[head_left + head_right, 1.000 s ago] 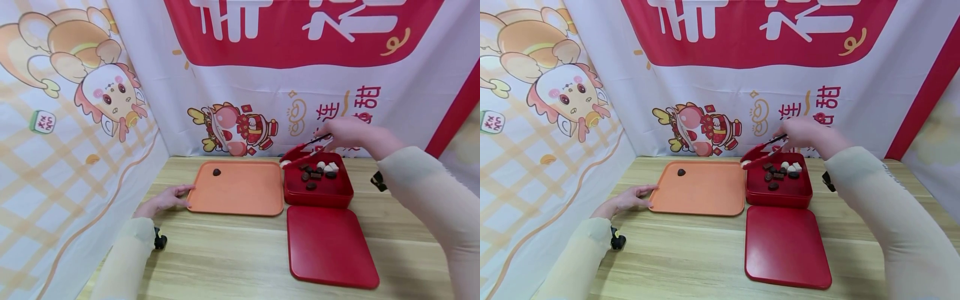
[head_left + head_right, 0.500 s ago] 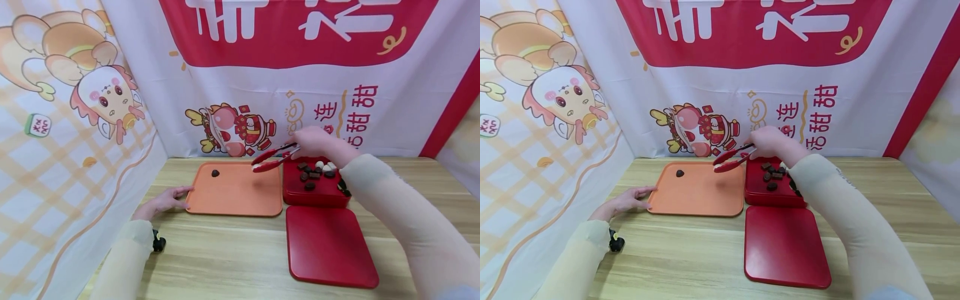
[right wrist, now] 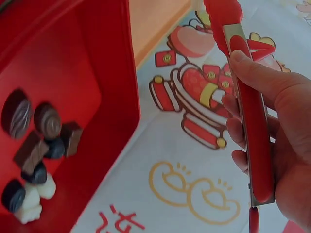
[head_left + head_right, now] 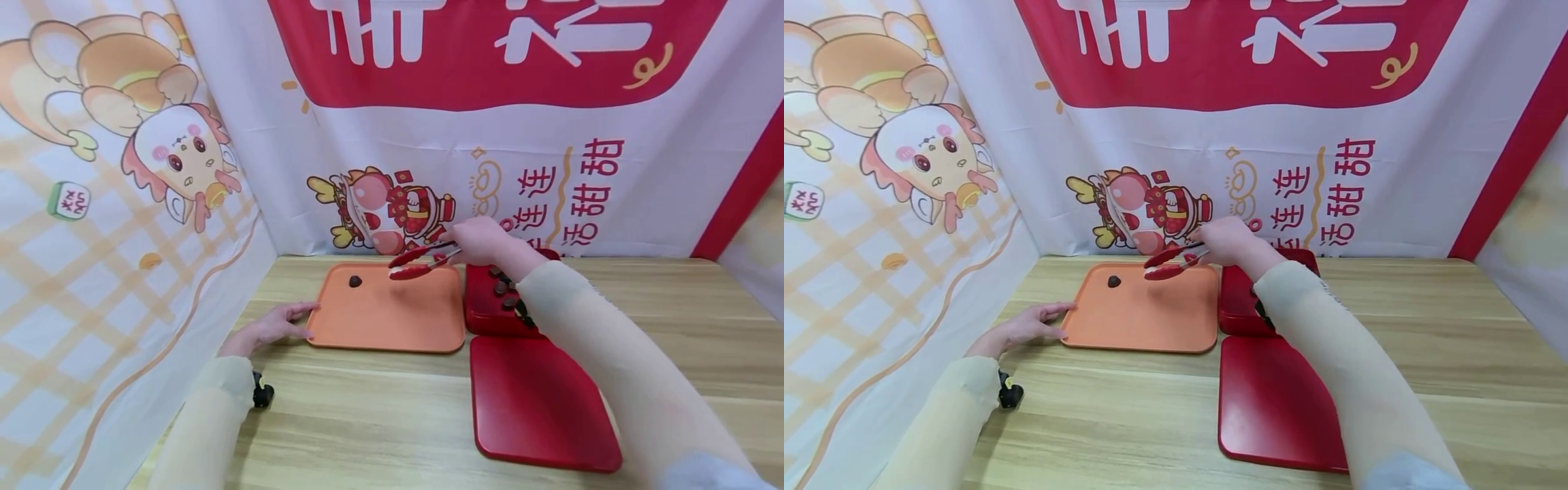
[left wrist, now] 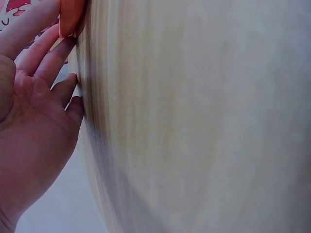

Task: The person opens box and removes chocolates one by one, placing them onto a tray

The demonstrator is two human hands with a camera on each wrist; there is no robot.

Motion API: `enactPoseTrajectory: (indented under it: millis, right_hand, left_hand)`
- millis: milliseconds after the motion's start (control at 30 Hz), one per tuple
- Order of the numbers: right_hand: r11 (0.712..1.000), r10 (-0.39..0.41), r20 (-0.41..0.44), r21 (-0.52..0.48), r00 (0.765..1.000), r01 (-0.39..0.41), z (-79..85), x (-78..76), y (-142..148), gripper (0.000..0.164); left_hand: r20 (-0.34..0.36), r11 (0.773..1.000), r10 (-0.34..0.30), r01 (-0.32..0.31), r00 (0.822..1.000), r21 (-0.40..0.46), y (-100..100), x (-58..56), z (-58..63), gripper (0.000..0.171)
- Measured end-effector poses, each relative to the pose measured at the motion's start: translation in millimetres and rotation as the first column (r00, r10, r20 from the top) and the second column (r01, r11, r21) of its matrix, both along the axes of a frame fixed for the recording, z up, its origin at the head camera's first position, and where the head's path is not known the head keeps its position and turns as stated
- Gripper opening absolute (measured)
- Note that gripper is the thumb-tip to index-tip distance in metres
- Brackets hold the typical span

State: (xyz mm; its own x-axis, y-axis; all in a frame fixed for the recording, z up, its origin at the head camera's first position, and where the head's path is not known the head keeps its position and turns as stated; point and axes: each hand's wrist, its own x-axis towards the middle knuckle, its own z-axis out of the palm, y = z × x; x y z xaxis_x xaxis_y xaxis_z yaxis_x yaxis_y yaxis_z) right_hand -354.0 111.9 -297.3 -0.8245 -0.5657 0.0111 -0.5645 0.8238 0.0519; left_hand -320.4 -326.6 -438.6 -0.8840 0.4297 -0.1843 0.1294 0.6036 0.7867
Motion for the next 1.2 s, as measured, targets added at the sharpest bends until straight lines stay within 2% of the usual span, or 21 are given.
enactPoseTrajectory:
  millis: [200, 433, 800, 1000, 1200]
  right_hand:
    - [1.000, 0.009, -0.008, -0.015, 1.000, -0.009, -11.7, -6.0, -15.7, 0.054]
    - [1.000, -0.004, -0.032, -0.014, 0.999, 0.004, -27.7, -11.2, -28.7, 0.045]
    - [0.995, -0.080, 0.037, -0.053, 0.996, 0.082, -44.5, -15.7, -43.0, 0.044]
    - [0.990, -0.126, 0.088, -0.054, 0.988, 0.131, -52.7, -17.2, -51.0, 0.045]
    - [0.990, -0.138, 0.084, -0.021, 0.987, 0.140, -54.2, -19.4, -55.5, 0.046]
  left_hand:
    - [-0.003, 1.000, -0.026, 0.026, 1.000, -0.002, 2.5, -2.7, 0.0, 0.074]
    - [-0.003, 0.999, -0.034, 0.034, 0.999, 0.015, 4.1, -5.1, 0.1, 0.074]
    - [-0.006, 0.999, -0.032, 0.032, 0.999, 0.013, 1.2, -6.3, 1.9, 0.073]
    - [-0.001, 0.999, -0.029, 0.029, 1.000, 0.014, -1.3, -3.3, -0.2, 0.074]
    - [-0.008, 1.000, -0.023, 0.023, 1.000, 0.015, -2.7, -1.9, -1.3, 0.074]
